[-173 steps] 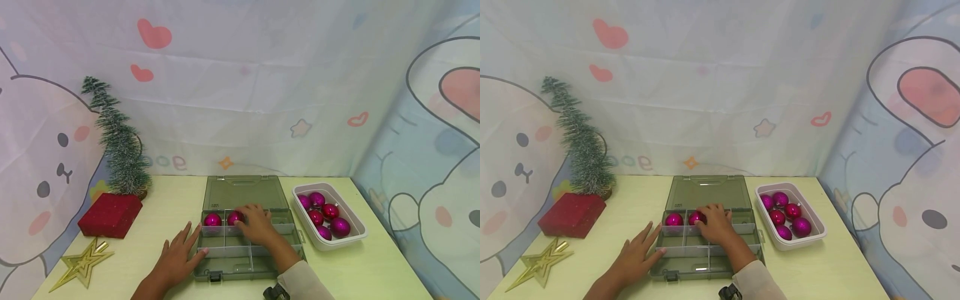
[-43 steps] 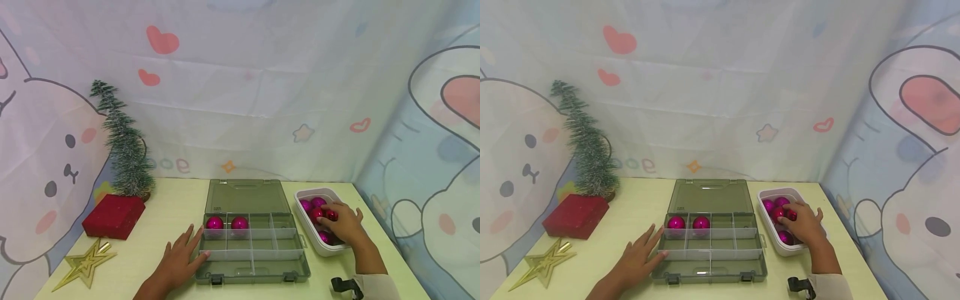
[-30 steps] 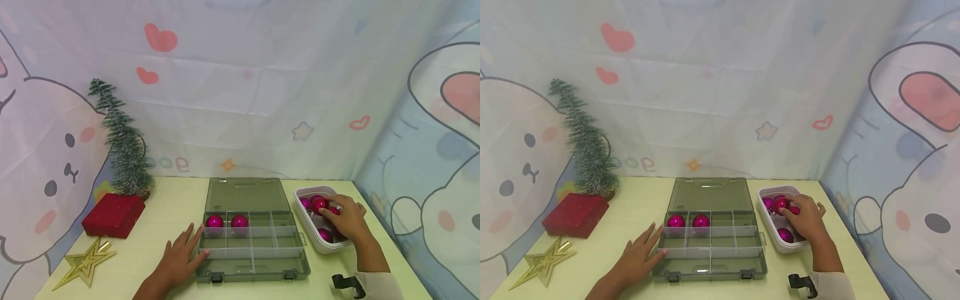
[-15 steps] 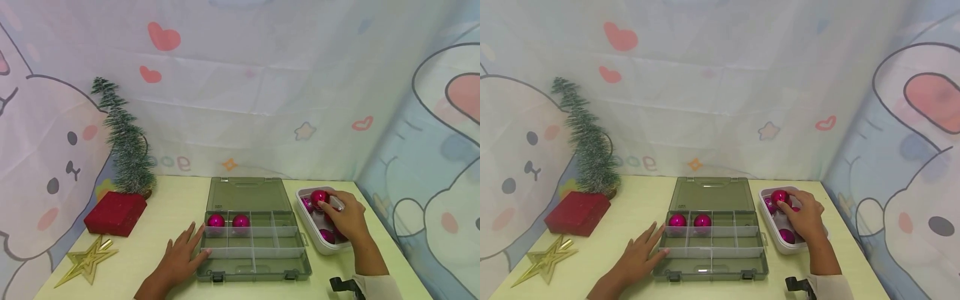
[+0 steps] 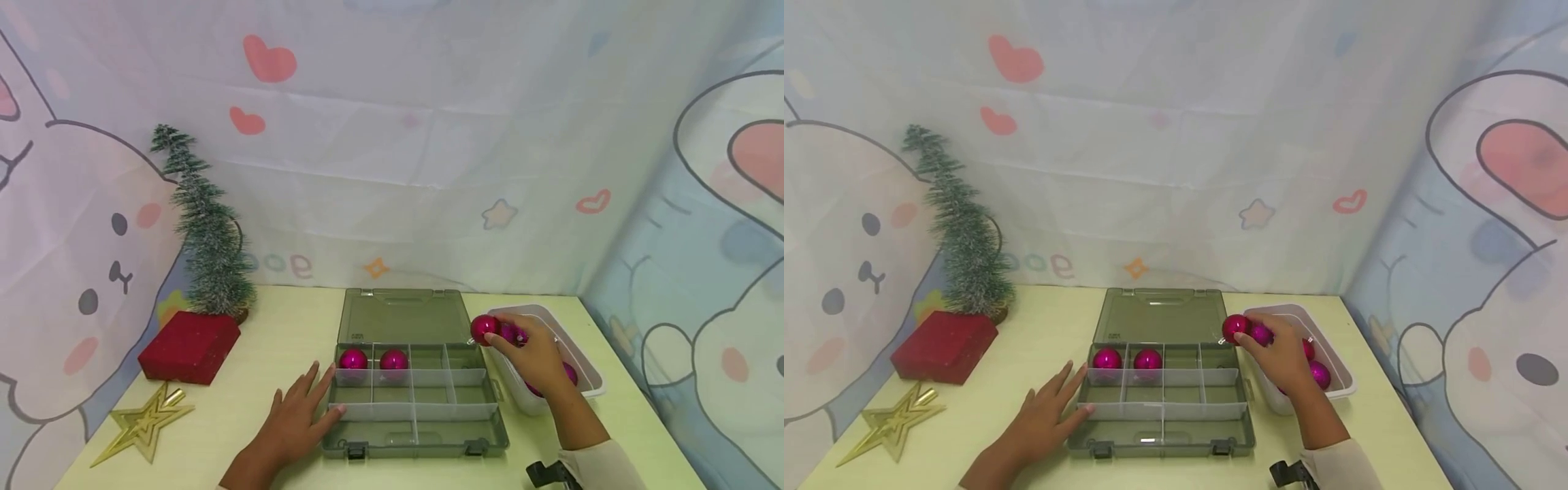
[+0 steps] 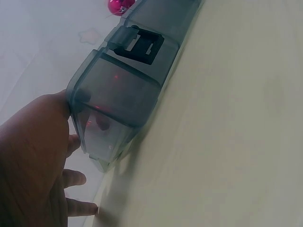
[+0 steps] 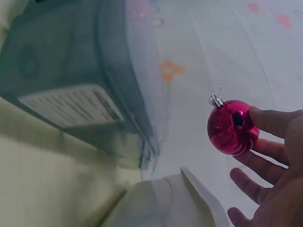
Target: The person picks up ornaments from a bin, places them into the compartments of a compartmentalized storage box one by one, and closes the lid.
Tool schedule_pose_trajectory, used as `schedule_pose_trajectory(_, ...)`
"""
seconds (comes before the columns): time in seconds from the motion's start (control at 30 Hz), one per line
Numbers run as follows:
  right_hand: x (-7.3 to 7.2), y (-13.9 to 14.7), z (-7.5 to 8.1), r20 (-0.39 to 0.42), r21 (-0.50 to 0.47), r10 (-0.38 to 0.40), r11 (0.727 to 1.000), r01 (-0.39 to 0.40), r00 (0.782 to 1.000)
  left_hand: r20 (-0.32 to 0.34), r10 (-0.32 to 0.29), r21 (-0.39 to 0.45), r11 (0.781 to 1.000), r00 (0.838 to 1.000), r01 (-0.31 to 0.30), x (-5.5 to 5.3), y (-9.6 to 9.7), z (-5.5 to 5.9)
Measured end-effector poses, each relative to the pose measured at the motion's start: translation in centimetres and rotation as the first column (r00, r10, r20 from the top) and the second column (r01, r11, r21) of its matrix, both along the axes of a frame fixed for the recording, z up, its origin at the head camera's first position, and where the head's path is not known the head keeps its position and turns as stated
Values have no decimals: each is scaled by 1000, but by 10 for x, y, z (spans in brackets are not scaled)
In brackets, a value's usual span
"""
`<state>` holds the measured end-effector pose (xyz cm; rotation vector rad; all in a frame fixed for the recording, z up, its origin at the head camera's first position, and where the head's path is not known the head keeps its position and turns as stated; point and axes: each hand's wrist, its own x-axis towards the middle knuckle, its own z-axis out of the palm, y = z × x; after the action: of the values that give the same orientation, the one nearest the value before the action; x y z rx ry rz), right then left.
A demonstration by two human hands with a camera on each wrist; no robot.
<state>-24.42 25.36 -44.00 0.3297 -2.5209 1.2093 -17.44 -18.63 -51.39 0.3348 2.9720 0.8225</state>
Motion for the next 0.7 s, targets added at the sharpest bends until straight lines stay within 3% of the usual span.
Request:
schedule_pose_trajectory(0.33,0,-32,-7,131,-45,15,999,-9,991,-8,4,-10,1000,1000,-4,-1,0,-1)
schedule_pose_trajectory(0.7,-5,-60,-17,128,-61,71,996,-64,989,-10,1,-14,1000,1000,-1,-3,0,-4)
